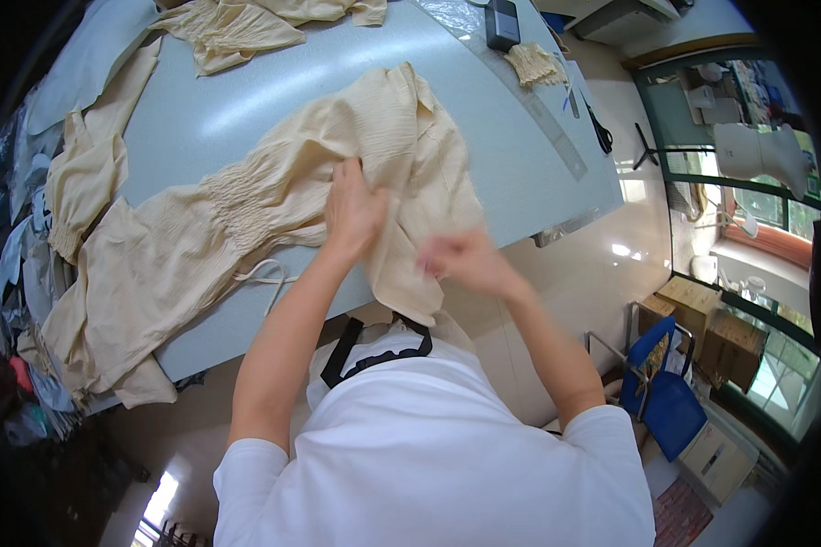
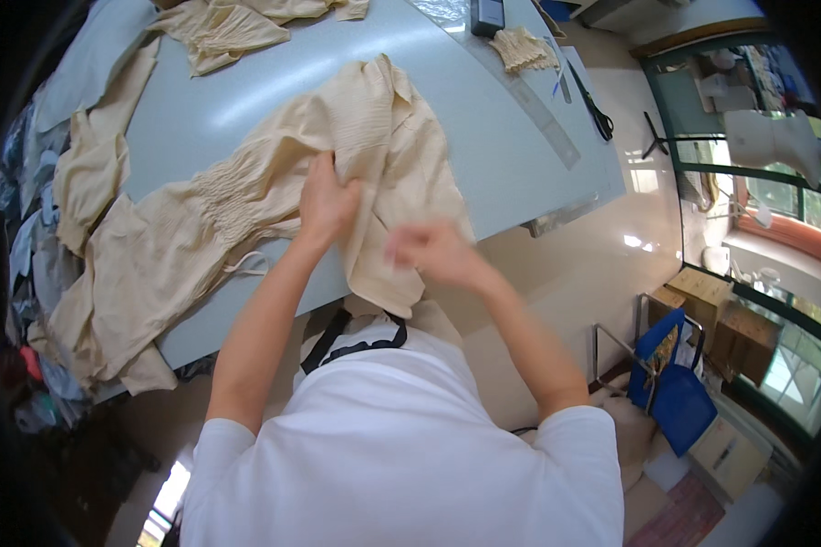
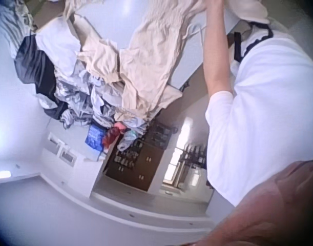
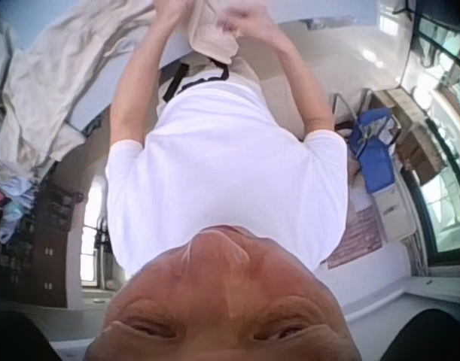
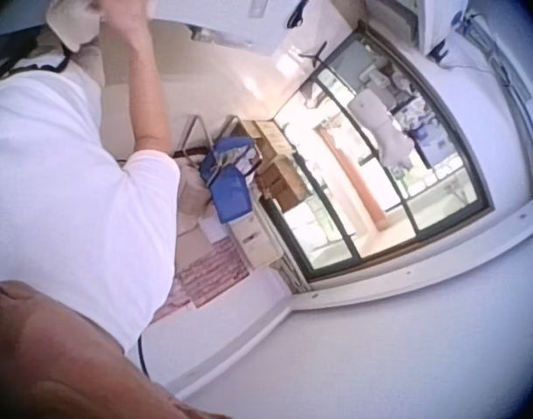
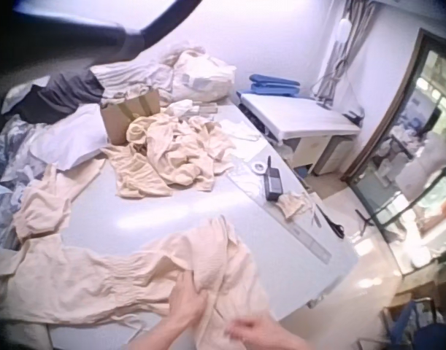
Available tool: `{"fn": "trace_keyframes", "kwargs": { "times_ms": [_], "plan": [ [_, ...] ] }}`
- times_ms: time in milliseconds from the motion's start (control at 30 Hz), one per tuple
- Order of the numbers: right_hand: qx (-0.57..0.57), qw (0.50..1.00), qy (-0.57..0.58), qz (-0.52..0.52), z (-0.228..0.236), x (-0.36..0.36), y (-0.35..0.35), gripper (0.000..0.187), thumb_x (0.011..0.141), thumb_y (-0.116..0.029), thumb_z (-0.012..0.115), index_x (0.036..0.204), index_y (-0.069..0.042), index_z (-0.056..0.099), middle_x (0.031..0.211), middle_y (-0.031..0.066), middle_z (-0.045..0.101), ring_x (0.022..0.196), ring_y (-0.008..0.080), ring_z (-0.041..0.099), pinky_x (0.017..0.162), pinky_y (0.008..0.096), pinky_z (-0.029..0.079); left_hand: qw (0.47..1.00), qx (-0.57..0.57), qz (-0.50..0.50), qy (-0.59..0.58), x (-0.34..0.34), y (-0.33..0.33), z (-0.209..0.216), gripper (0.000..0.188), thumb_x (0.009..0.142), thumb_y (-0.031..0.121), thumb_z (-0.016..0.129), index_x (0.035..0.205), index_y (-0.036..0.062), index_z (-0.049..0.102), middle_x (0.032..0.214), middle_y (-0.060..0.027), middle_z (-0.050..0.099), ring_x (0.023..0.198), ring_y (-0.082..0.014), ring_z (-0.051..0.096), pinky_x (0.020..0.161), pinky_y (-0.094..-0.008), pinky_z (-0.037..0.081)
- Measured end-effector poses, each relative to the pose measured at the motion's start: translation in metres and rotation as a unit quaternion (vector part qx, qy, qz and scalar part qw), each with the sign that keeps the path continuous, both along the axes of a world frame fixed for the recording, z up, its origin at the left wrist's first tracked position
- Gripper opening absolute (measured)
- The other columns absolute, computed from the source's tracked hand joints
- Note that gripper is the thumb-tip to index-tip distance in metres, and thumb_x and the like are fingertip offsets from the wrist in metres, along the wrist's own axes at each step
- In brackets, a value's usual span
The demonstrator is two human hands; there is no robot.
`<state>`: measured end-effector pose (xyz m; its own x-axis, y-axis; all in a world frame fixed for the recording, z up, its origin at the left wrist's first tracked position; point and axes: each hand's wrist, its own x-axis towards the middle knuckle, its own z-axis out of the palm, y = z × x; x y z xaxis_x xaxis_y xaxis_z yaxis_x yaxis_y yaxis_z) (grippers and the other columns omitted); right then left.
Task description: The person folds beige pants on a table, trims a loose thread using shears, and places the folded pants into a plastic bag. The person also moves other fabric pieces aside to clear the workspace.
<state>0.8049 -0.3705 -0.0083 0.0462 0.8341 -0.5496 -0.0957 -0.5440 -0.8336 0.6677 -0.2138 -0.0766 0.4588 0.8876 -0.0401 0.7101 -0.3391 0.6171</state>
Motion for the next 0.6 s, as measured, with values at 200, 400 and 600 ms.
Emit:
{"fn": "trace_keyframes", "kwargs": {
  "times_ms": [200,400,600],
  "plan": [
    [0.187,0.789,-0.563,-0.160,-0.080,0.091,0.142,0.043,0.081,-0.019,0.062,0.120,-0.002,0.061,0.111,0.0125,0.066,0.094,0.0266,0.065,0.083,0.0409,0.051,0.930,-0.248,0.147,-0.227,-0.025,0.026,-0.015,0.031,0.097,0.029,0.057,0.093,-0.0007,0.066,0.080,-0.0030,0.068,0.070,-0.0186,0.061,0.066,-0.0343,0.048],
    [0.171,0.830,-0.524,-0.089,-0.094,0.144,0.206,0.036,0.078,-0.015,0.057,0.111,-0.004,0.067,0.095,0.0139,0.069,0.082,0.0325,0.067,0.075,0.0422,0.055,0.828,-0.381,0.208,-0.355,-0.005,0.030,0.072,0.032,0.101,0.032,0.053,0.098,0.0027,0.065,0.083,-0.0003,0.065,0.069,-0.0081,0.059,0.063,-0.0244,0.049],
    [-0.005,0.918,-0.003,-0.397,-0.087,0.225,0.181,0.024,0.087,-0.020,0.058,0.092,-0.001,0.073,0.078,0.0046,0.071,0.065,0.0116,0.066,0.059,0.0275,0.054,0.820,-0.422,0.152,-0.354,0.005,-0.029,0.044,0.028,0.099,0.025,0.058,0.102,-0.0026,0.062,0.089,-0.0053,0.065,0.076,-0.0129,0.062,0.070,-0.0285,0.049]
  ]
}}
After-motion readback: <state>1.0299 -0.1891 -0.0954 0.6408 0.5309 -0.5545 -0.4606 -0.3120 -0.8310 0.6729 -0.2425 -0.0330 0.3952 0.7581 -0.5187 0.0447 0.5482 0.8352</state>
